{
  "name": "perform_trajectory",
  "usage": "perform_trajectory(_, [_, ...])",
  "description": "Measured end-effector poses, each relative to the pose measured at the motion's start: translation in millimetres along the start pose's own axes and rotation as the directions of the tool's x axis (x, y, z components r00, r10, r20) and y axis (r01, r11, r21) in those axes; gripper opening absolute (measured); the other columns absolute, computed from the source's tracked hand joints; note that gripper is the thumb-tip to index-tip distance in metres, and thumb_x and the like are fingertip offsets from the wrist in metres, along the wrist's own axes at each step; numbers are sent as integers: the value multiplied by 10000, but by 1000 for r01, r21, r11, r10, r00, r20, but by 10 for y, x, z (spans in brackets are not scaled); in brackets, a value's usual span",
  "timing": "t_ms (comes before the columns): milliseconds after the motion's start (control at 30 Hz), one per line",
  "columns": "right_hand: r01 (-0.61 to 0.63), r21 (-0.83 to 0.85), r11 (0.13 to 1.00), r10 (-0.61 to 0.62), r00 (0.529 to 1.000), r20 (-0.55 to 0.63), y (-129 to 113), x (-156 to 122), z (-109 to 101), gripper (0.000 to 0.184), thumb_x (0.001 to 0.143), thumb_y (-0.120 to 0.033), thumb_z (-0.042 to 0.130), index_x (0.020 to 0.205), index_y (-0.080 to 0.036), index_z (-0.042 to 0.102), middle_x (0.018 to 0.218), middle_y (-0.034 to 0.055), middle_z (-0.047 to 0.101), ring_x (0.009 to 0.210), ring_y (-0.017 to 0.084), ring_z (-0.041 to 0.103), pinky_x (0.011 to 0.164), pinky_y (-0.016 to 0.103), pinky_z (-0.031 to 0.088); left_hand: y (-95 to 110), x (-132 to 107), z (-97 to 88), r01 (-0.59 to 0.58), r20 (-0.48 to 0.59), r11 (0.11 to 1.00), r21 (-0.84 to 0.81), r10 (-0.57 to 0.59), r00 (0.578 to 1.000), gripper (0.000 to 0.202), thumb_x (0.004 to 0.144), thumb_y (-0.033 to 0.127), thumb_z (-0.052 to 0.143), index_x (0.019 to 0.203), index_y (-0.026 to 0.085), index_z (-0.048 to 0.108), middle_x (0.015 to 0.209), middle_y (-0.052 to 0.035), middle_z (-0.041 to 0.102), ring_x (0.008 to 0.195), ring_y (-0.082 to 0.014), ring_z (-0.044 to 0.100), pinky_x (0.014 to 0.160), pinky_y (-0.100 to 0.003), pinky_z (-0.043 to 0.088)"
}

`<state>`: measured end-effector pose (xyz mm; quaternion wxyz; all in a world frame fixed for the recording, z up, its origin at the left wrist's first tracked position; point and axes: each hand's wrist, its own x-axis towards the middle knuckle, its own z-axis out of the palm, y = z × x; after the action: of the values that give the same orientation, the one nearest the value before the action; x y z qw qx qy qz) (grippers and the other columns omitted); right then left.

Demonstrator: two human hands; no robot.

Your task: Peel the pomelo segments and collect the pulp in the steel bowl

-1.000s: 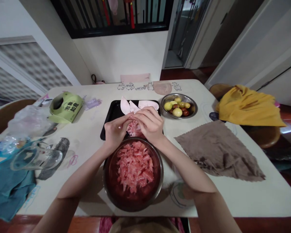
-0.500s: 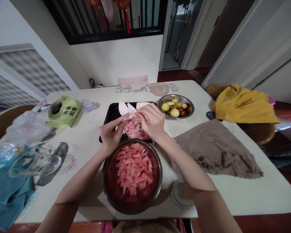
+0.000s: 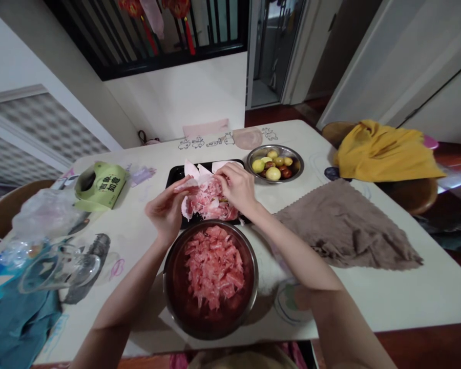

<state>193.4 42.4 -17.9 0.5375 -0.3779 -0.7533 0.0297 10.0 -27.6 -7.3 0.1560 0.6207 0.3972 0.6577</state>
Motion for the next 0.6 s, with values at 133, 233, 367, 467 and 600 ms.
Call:
perform_trajectory(133, [-32, -73, 997, 36, 998, 54, 84, -45, 60, 167, 961, -225, 589, 840, -211, 704, 832, 45, 713, 817, 202, 639, 738, 313, 467, 54, 11, -9, 8, -59, 999, -43, -10, 998, 186, 947, 226, 675, 1096, 264, 780, 1093, -16, 807, 919, -179, 798, 859, -314, 681])
perform_trajectory(233, [-59, -129, 990, 76, 988, 133, 148, -87, 119, 151, 940, -204, 619, 836, -206, 728, 829, 48, 725, 815, 208, 650, 717, 310, 460, 103, 34, -35, 8, -90, 999, -52, -12, 996, 193, 958, 250, 661, 1118, 264, 766, 1093, -20, 807, 863, -169, 797, 839, -318, 684])
perform_trajectory(367, [-55, -113, 992, 76, 979, 190, 142, -108, 143, 120, 890, -157, 679, 906, -226, 777, 871, 35, 768, 827, 202, 691, 707, 299, 482, 87, 84, -45, 35, -121, 997, -65, -43, 992, 147, 923, 283, 713, 1053, 247, 772, 1070, -23, 809, 910, -177, 793, 839, -301, 678])
perform_trajectory(467, [-69, -62, 996, 82, 969, 233, 49, -82, 102, 255, 877, -99, 654, 1028, -248, 796, 919, 32, 796, 852, 201, 720, 724, 307, 519, 22, 112, -31, 73, -89, 995, -72, -79, 993, 148, 884, 293, 759, 1016, 229, 775, 1040, -36, 813, 943, -186, 789, 830, -286, 672])
perform_trajectory(600, [-85, 92, 992, 65, 977, 203, -147, -32, 24, 208, 912, -154, 642, 997, -249, 807, 968, 35, 809, 916, 210, 744, 834, 348, 570, -32, 126, -21, 127, -29, 992, -29, -128, 991, 194, 872, 334, 770, 1031, 222, 771, 1039, -53, 810, 946, -186, 782, 762, -269, 672])
